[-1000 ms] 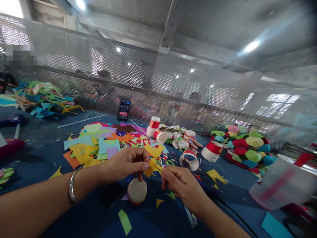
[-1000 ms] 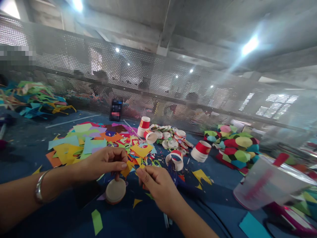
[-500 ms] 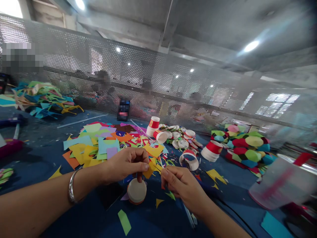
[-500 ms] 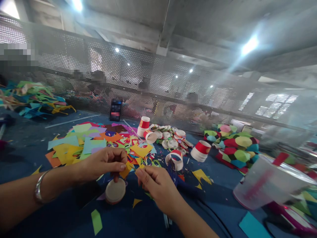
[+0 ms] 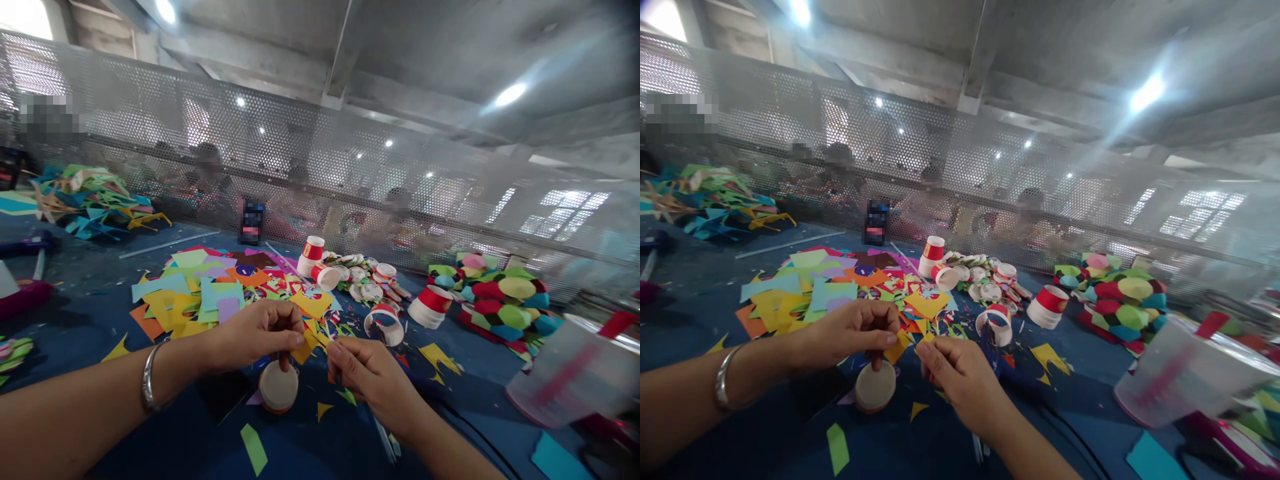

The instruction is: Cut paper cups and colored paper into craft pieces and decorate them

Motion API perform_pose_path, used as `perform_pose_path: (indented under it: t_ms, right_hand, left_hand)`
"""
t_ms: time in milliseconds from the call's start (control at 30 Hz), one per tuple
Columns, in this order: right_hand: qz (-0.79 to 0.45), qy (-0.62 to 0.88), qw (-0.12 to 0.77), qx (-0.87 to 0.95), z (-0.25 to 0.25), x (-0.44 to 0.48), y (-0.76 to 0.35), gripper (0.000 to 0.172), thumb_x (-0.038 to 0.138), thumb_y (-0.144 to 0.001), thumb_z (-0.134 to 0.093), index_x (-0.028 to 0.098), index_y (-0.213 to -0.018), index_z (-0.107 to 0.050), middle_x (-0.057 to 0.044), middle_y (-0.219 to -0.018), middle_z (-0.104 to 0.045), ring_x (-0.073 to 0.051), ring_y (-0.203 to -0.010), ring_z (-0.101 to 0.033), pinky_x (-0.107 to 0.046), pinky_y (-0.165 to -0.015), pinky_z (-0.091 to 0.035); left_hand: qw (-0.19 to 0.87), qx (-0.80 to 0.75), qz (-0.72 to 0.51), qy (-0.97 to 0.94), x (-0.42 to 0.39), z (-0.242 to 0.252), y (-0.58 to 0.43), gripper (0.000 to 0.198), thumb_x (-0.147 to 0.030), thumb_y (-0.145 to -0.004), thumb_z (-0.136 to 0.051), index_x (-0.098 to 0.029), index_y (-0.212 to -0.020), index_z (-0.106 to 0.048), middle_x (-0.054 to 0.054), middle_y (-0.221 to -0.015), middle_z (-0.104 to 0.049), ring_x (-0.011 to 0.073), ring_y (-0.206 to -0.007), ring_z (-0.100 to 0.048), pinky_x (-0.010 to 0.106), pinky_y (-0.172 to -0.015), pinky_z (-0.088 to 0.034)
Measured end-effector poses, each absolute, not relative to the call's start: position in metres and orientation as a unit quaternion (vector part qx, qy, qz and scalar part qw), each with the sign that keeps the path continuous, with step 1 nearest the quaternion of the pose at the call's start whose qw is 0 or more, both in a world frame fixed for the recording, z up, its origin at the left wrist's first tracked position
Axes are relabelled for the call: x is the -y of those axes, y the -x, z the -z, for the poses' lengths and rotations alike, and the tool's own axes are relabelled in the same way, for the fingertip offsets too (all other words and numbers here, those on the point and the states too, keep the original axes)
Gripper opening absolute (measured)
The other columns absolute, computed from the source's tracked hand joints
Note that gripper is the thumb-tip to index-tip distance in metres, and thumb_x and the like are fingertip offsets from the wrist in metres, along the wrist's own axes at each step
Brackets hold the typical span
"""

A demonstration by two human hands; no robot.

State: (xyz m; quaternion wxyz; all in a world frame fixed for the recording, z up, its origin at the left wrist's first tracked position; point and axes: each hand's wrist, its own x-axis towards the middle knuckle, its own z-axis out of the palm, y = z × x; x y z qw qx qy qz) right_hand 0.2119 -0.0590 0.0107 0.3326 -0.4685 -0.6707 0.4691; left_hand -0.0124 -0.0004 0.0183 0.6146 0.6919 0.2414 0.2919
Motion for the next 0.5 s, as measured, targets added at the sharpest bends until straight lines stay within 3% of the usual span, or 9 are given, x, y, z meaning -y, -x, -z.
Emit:
perform_pose_path:
  t_ms: [500]
  right_hand:
    - [-0.418, 0.479, 0.321, 0.702, -0.0136, 0.0607, -0.2131, 0.049, 0.058, -0.096, -0.047, 0.018, -0.068, -0.054, 0.008, -0.053, -0.029, -0.008, -0.046, -0.023, -0.023, -0.044, -0.017]
  left_hand:
    - [0.601, -0.244, -0.283, -0.707, 0.0012, -0.0171, 0.0132, 0.027, -0.04, -0.083, -0.068, -0.017, -0.081, -0.056, -0.002, -0.071, -0.06, 0.0104, -0.059, -0.062, 0.024, -0.058, -0.047]
